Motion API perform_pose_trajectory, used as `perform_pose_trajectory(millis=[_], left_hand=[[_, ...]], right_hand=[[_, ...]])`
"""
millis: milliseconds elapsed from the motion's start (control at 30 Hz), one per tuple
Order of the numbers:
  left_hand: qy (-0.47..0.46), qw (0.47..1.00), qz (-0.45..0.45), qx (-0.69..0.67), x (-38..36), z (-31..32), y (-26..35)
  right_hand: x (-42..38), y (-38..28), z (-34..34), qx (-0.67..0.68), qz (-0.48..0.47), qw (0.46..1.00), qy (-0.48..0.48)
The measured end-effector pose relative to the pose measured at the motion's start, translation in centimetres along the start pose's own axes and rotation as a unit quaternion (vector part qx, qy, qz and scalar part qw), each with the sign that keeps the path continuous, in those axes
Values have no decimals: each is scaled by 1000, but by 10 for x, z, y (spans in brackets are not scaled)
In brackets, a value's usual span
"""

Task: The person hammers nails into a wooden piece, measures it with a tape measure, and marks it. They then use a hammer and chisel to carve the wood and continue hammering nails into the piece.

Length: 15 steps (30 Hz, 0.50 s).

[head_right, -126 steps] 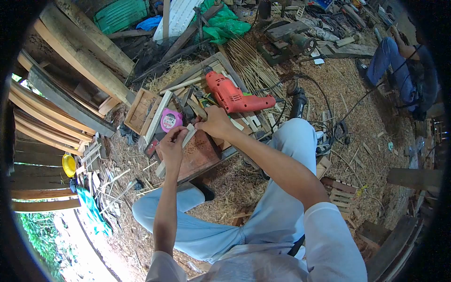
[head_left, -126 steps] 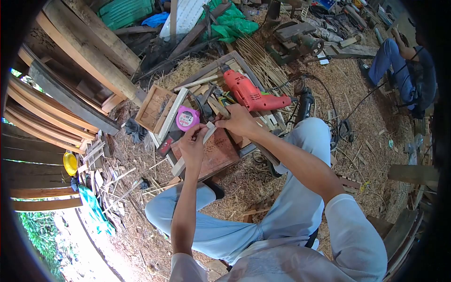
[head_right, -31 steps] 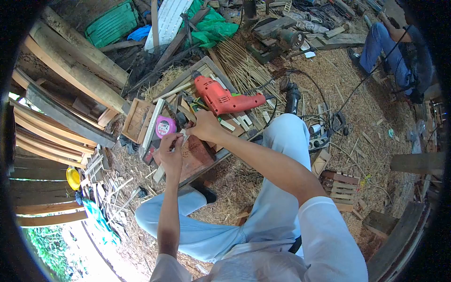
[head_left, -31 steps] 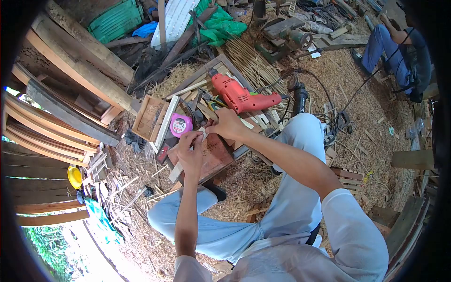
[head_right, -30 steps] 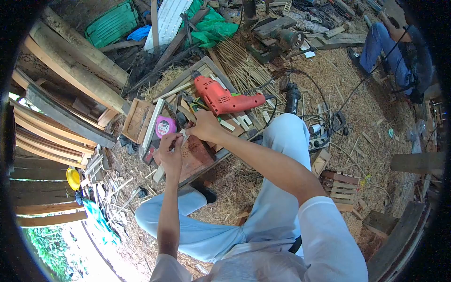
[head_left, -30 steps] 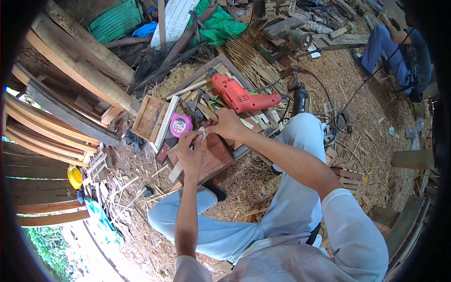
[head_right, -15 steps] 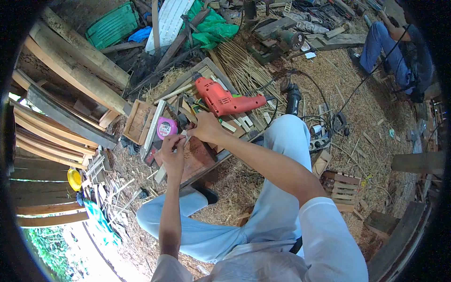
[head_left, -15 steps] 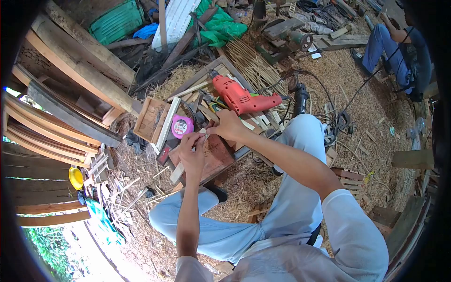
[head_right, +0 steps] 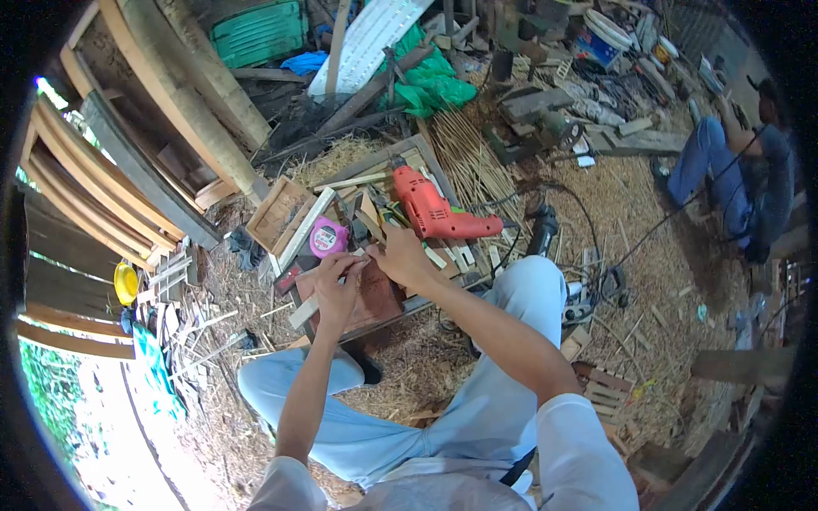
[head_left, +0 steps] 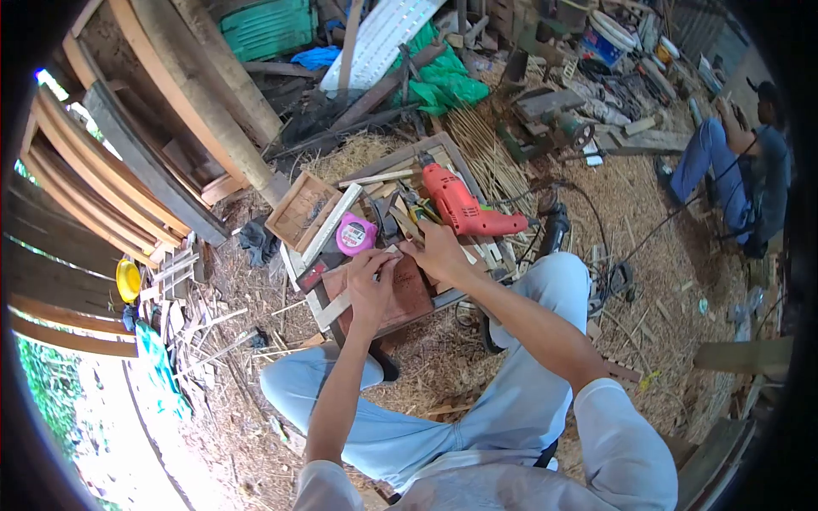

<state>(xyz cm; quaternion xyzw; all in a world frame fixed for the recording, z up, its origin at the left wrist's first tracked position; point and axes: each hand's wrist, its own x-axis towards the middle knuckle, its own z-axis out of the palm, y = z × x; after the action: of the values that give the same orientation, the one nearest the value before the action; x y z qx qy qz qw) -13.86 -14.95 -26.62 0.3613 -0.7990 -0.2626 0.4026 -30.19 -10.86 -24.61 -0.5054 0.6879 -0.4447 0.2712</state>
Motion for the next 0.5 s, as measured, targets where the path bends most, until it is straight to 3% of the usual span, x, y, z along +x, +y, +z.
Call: perform_pose_trajectory(millis=[133,167,200,267,300,400,500], left_hand=[[18,999,40,18,-1,-1,-3],[30,999,34,15,-1,-1,-4],[11,1000,2,12,-3,-2,-2],[2,999,-32,3,-3,-3,-1],[-2,999,-31,-14,-2,-2,-4],[-1,999,-26,-33,-3,0,-9],[3,999,-19,-31,-3,-1,-11]], right_hand=[[-23,-24,-21,-21,-44,999,25],[-30,-19,-20,-33,-114,991,53],[-39,-21,-20,-41,-119,991,43],[-54,-26,-23,-78,-27,997,-5],[-61,-24,-20,-92,-91,992,8],[-74,-26,-16,-119,-61,991,14],[-76,-19,-7,-129,-93,987,13]])
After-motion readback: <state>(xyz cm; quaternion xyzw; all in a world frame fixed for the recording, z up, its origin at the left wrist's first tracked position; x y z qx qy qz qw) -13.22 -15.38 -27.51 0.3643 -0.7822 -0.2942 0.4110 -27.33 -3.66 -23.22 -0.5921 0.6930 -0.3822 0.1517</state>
